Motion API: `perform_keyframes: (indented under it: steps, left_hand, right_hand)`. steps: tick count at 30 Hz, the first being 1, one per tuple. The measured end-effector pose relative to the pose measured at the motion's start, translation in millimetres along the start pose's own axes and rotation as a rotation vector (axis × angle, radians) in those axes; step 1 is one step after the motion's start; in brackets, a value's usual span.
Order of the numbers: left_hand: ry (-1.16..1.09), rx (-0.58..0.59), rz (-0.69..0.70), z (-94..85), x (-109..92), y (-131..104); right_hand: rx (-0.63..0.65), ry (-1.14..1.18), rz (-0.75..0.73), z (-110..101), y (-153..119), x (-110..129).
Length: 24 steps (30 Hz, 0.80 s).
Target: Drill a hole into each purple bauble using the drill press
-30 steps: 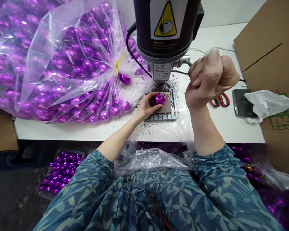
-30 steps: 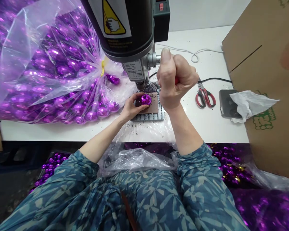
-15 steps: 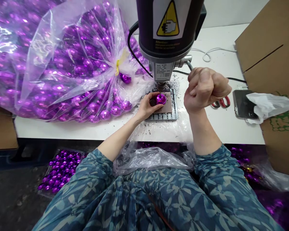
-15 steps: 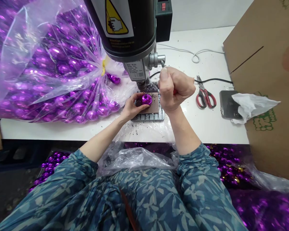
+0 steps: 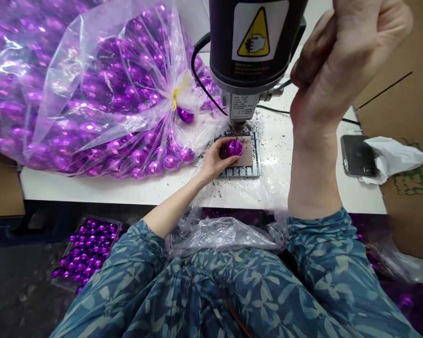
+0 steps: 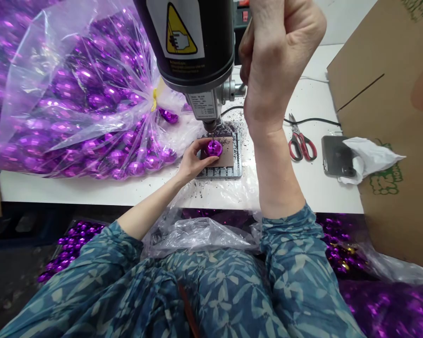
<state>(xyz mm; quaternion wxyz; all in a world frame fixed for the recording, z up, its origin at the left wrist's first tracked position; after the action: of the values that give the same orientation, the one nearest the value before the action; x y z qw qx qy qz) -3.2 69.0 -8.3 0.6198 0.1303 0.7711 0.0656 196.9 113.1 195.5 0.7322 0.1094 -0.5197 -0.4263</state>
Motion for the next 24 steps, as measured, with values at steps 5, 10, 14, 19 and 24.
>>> perform_keyframes:
  steps: [5, 10, 14, 19, 24]
  left_hand:
    - [-0.127, 0.279, 0.036, -2.3, -27.0, -55.6]
    - [0.026, 0.806, -0.094, 1.3, -47.5, -133.0]
    - [0.042, 0.620, -0.022, -27.4, -50.2, -106.0]
    - [0.262, -0.101, -0.010, -104.8, -5.3, 25.9]
    - [0.210, -0.556, -0.135, -146.8, 52.1, 120.7]
  right_hand:
    - [0.015, 0.060, -0.028, -1.5, 0.1, -5.5]
    - [0.064, 0.155, -0.088, -3.7, -1.1, -8.2]
    - [0.010, 0.148, -0.102, -5.1, 1.0, -11.1]
    - [-0.026, 0.171, -0.116, -4.5, 1.1, -11.8]
    - [-0.057, 0.180, -0.140, -3.6, 0.5, -12.1]
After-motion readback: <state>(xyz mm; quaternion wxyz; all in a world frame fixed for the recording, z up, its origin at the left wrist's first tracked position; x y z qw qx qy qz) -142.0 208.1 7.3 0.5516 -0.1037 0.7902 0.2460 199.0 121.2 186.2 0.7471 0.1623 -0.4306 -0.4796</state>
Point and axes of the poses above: each hand's wrist, its own y-axis towards the middle knuckle, its own z-axis out of the palm, x = y × z, the point moved 5 cm from there along y, towards the middle knuckle, and after that the axes turned 12 degrees about -y, right-handed, at the moved point
